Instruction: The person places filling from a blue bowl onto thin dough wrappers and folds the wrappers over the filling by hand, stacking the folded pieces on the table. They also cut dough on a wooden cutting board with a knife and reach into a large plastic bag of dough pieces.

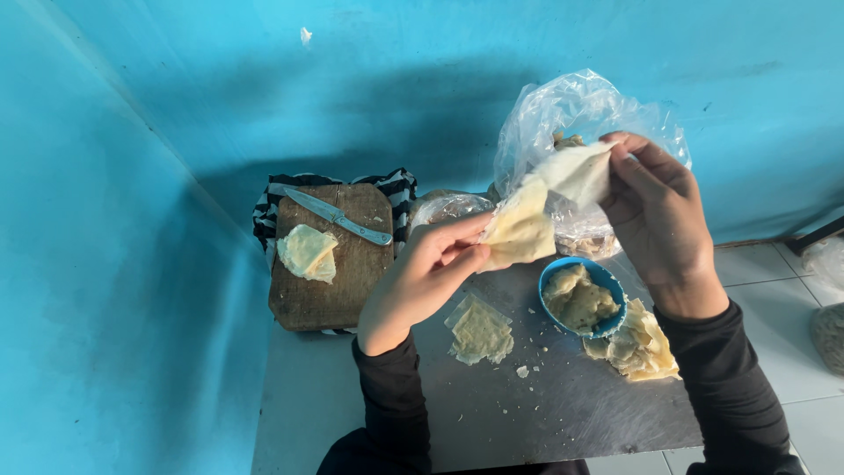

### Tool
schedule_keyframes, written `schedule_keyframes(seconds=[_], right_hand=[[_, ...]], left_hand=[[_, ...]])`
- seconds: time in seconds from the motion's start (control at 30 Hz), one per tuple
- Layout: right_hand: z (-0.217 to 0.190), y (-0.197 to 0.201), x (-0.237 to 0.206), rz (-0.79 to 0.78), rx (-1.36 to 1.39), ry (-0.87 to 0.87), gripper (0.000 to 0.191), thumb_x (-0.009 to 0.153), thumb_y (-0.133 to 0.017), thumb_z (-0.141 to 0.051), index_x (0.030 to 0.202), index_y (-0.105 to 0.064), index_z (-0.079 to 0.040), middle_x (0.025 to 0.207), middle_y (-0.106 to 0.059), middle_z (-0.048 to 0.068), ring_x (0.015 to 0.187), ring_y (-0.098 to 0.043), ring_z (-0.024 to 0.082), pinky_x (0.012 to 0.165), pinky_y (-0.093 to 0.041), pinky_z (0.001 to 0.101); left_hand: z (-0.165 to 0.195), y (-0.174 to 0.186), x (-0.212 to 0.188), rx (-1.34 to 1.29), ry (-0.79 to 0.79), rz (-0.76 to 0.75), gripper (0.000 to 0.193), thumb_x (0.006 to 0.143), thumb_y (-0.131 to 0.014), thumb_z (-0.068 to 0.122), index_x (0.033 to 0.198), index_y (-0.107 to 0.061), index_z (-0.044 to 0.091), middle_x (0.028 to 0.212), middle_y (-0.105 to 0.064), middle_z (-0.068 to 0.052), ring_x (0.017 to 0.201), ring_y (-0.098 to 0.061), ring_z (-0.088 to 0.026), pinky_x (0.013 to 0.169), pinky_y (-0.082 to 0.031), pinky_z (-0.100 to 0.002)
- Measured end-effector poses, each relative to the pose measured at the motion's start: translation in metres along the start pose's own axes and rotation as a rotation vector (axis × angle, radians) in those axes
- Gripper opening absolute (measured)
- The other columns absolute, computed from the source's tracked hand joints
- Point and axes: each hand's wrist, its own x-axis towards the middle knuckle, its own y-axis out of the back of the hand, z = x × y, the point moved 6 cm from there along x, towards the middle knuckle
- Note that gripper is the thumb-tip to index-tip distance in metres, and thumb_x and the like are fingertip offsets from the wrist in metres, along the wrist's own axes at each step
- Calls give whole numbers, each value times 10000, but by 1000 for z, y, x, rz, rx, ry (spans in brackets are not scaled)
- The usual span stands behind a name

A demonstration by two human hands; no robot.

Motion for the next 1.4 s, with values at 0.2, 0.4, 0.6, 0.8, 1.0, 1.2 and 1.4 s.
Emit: schedule_keyframes(seconds=[0.2, 0.4, 0.6, 0.8, 1.0, 1.2, 1.4], right_hand=[[9, 10, 0, 4, -133, -81, 197, 1097, -517, -82, 1211, -640, 21, 1165, -690, 88, 1056, -682, 144, 964, -557, 288], [76, 17, -24, -238, -879, -365, 271, 985, -597, -180, 1196, -708, -52, 1073, -762, 90, 985, -720, 170, 877, -572, 312], [123, -9, -75, -711, -1361, -145, 196, 962, -638, -247, 1095, -705, -121, 1038, -763, 45, 960, -746, 198, 814, -580, 345], [107, -31, -92, -579, -1278, 377, 185, 871, -742, -118, 1055, -743, -108, 1045, -618, 66, 949, -672, 251, 781, -552, 378], [138, -7, -120, -450, -1131, 376, 198, 819, -787, -70, 1011, -744, -92, 1082, -651, 66, 949, -691, 246, 781, -571, 350], [177, 30, -139, -422, -1123, 227, 181, 841, -761, -49, 1020, -732, -54, 1087, -669, 75, 929, -721, 240, 779, -585, 350], [187, 46, -139, -447, -1079, 230, 166, 832, -759, -26, 994, -742, -60, 1122, -707, 66, 981, -736, 231, 811, -596, 332]], left_hand=[[24, 28, -15, -39, -67, 93, 384, 1024, -617, -3, 1386, -604, -131, 1137, -715, -193, 1010, -724, -223, 928, -634, -381], [69, 34, -27, -292, -46, 256, 402, 1004, -492, -20, 1385, -554, -131, 1266, -702, -197, 1133, -744, -285, 1062, -601, -396], [67, 33, -29, -322, -116, 354, 387, 1011, -559, -51, 1385, -542, -149, 1233, -681, -185, 1126, -710, -255, 1073, -630, -457], [55, 28, -28, -217, -18, 305, 473, 992, -612, -27, 1451, -543, -119, 1301, -668, -160, 1180, -651, -162, 1096, -545, -352], [62, 23, -28, -178, -43, 283, 491, 1014, -611, -22, 1489, -521, -108, 1370, -664, -144, 1221, -642, -142, 1126, -519, -331], [66, 22, -29, -114, -36, 251, 505, 1026, -591, -10, 1518, -504, -82, 1399, -658, -143, 1225, -642, -134, 1143, -527, -337], [69, 19, -29, -127, -31, 229, 492, 1043, -588, -1, 1523, -505, -66, 1384, -671, -140, 1244, -649, -137, 1142, -541, -341]])
